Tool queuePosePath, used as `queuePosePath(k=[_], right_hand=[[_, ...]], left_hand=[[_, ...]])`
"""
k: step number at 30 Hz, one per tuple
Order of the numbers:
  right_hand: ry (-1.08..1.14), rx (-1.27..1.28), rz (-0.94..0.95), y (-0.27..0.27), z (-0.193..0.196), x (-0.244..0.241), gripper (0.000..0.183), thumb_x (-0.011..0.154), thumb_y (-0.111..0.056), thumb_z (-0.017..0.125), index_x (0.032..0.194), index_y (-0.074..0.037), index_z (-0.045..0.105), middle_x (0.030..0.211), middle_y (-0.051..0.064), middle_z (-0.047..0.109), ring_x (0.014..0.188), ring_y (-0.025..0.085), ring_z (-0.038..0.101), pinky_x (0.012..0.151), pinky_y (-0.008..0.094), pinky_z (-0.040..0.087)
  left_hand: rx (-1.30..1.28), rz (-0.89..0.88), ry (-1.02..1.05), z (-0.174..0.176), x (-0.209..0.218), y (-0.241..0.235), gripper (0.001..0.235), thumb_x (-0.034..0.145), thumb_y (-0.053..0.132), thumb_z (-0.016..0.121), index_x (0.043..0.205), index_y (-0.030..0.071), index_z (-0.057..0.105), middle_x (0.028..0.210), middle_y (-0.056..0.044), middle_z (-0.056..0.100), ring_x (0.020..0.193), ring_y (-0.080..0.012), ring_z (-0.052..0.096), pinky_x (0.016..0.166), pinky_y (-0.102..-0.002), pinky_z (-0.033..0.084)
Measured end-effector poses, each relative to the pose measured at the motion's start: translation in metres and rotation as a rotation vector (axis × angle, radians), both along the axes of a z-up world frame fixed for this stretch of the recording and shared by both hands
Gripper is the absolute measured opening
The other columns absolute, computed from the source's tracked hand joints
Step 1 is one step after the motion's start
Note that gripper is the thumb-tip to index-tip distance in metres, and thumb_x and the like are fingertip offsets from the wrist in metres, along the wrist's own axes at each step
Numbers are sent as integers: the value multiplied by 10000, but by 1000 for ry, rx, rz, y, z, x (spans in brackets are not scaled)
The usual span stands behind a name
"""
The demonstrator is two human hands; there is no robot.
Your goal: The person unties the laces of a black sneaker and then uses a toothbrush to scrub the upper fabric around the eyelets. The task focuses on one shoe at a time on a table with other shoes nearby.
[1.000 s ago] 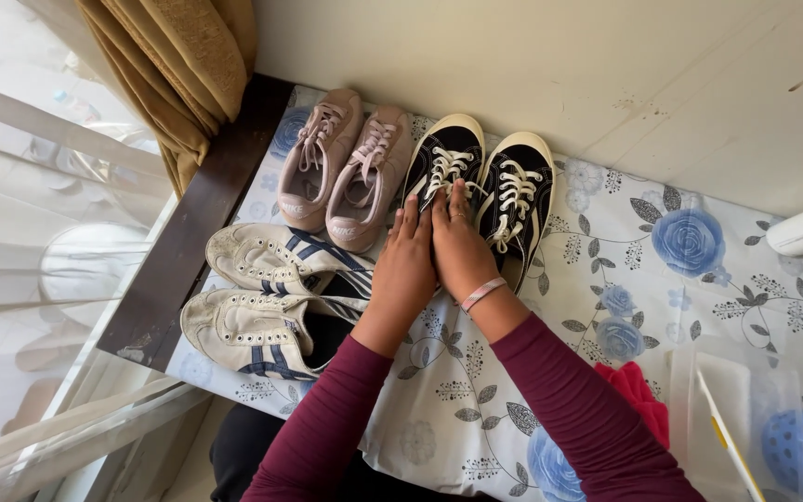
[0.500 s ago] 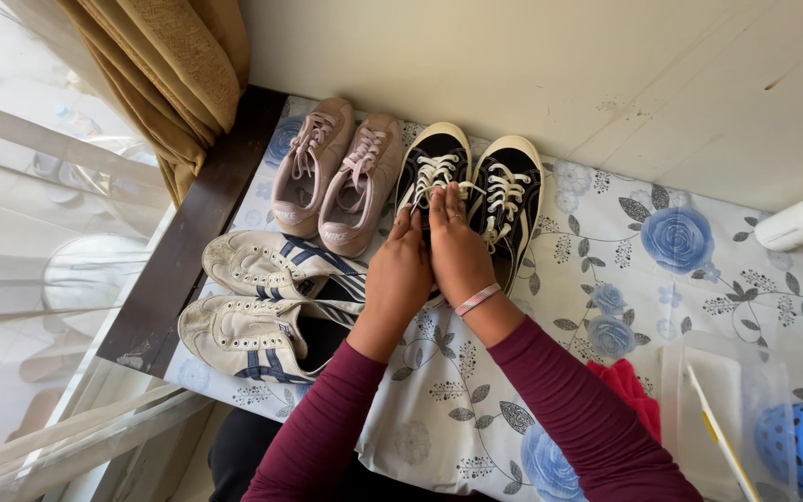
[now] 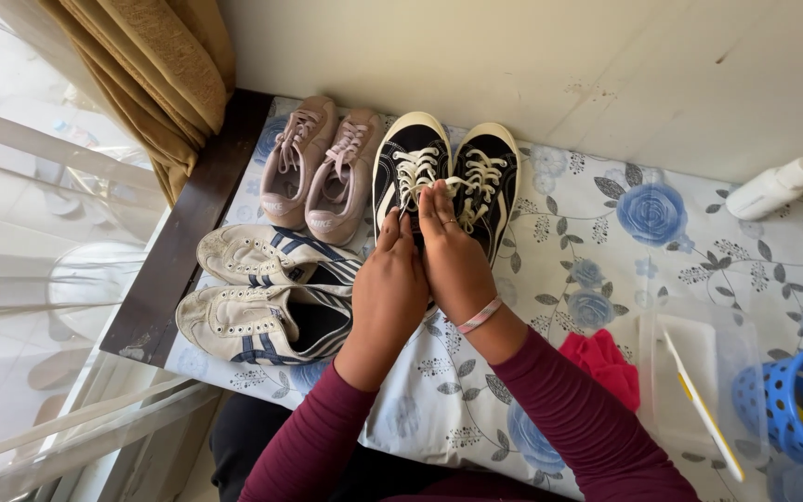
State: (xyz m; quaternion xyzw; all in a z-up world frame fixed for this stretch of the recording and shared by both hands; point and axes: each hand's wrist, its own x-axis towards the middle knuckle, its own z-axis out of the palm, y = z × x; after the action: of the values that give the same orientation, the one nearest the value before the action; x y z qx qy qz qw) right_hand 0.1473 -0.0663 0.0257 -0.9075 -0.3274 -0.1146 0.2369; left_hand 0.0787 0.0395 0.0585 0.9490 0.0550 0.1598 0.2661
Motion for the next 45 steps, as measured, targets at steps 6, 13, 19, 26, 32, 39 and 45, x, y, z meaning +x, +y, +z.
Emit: queuePosePath(k=[6,13,19,26,32,39,45], right_hand=[[-37,99,-43,-37,30,-33,702,914,52,553,1573,38,313,1607,305,309,1415,408,431,977,391,547],[-121,102,-200,-100,36,-71,712,893,43,572,1573,3,364,1611,256,357,1391,362,484,936,393,561],[-153,84,-332,-147,18,-97,678,902,54,563,1558,-32,420,1611,215,392,1370,319,519,915,360,570],[-48,106,-414,-171,-18,-118,654,923,19,560,1556,-87,437,1619,147,399,1299,292,568,878,364,578],[45,109,-415,-176,-48,-125,657,922,34,557,1556,-82,429,1621,166,378,1285,317,571,859,380,587],[123,135,-356,-171,-45,-140,699,928,97,516,1589,-16,317,1642,260,261,1398,382,440,999,371,521],[130,23,-310,-169,-27,-140,744,914,114,499,1603,9,242,1647,296,204,1431,394,387,1074,370,464]], left_hand=[[-28,-67,-68,28,-27,-35,489,970,82,467,1434,-63,525,1482,-255,521,1166,-461,629,782,-481,599],[-20,-176,-126,19,-44,-93,489,960,75,503,1430,-57,524,1491,-233,522,1206,-440,619,799,-435,596],[-43,-304,-129,-2,-55,-132,491,954,72,512,1426,-64,527,1476,-224,536,1264,-414,596,820,-414,595],[-31,-383,-49,-30,-71,-154,493,965,76,512,1429,-91,513,1472,-283,521,1326,-451,529,918,-414,556],[-6,-416,48,-53,-76,-156,520,936,51,504,1435,-95,504,1473,-297,514,1349,-443,507,994,-435,510],[40,-494,176,-63,-86,-157,601,894,-4,472,1480,-127,422,1543,-339,400,1408,-469,420,1068,-482,447],[29,-531,190,-60,-88,-153,635,880,-21,485,1503,-107,391,1562,-343,359,1422,-466,395,1085,-489,431]])
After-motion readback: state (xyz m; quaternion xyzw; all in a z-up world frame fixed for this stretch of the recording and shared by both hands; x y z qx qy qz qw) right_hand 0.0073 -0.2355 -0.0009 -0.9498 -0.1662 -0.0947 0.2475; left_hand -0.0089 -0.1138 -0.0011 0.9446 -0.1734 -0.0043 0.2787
